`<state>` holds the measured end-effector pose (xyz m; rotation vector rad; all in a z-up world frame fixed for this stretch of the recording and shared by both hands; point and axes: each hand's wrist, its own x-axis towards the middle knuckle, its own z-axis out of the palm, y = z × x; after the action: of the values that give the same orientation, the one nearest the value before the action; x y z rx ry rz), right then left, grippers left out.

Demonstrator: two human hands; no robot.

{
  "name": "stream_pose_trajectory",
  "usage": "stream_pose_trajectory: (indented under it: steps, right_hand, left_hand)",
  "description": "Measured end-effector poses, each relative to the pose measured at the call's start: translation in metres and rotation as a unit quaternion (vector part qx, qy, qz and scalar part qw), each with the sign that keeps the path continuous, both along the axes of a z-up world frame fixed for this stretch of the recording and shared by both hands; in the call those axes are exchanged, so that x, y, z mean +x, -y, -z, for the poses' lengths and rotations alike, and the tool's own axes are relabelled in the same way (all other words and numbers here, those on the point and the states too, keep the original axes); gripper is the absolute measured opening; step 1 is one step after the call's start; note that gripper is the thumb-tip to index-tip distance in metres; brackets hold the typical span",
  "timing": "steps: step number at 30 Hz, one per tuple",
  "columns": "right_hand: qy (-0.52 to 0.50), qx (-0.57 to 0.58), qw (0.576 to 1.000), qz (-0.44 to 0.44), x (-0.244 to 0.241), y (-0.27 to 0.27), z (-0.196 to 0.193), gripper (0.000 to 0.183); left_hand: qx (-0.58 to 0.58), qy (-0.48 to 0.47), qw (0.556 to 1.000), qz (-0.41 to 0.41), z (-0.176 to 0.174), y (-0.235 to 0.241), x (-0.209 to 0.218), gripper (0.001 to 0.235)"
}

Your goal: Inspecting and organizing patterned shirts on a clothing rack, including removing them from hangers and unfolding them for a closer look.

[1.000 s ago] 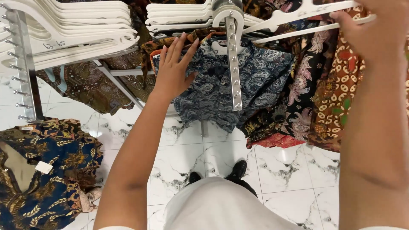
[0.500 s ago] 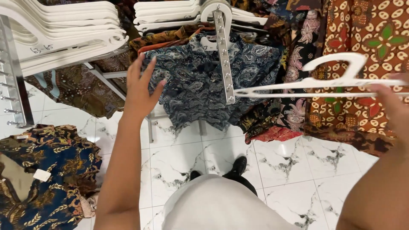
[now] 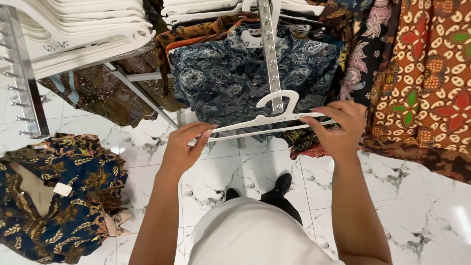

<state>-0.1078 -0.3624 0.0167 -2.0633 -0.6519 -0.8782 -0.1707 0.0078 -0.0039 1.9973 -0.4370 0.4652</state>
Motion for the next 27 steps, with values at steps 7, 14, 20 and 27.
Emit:
stream_pose_trajectory:
  steps: [7,14,20,27]
  right_hand:
    - [-0.018,-0.012,1.0,0.01,-0.002,-0.008,0.016,0.021]
    - [0.025,-0.03,0.997,0.068,-0.001,0.011,0.0,0.027]
    - [0.114,-0.082,0.983,0.123,0.032,0.1,-0.017,0.017]
    - [0.149,-0.117,0.972,0.136,0.091,0.255,-0.079,0.022]
  left_hand:
    - [0.0,0.006,1.0,-0.012,0.02,-0.006,-0.01,0.012]
    - [0.004,0.144,0.987,-0.077,0.009,-0.011,0.002,0.02]
    - [0.07,0.317,0.946,-0.019,-0.112,0.027,0.039,0.035]
    - [0.21,0.346,0.889,0.216,-0.212,0.12,0.131,0.014]
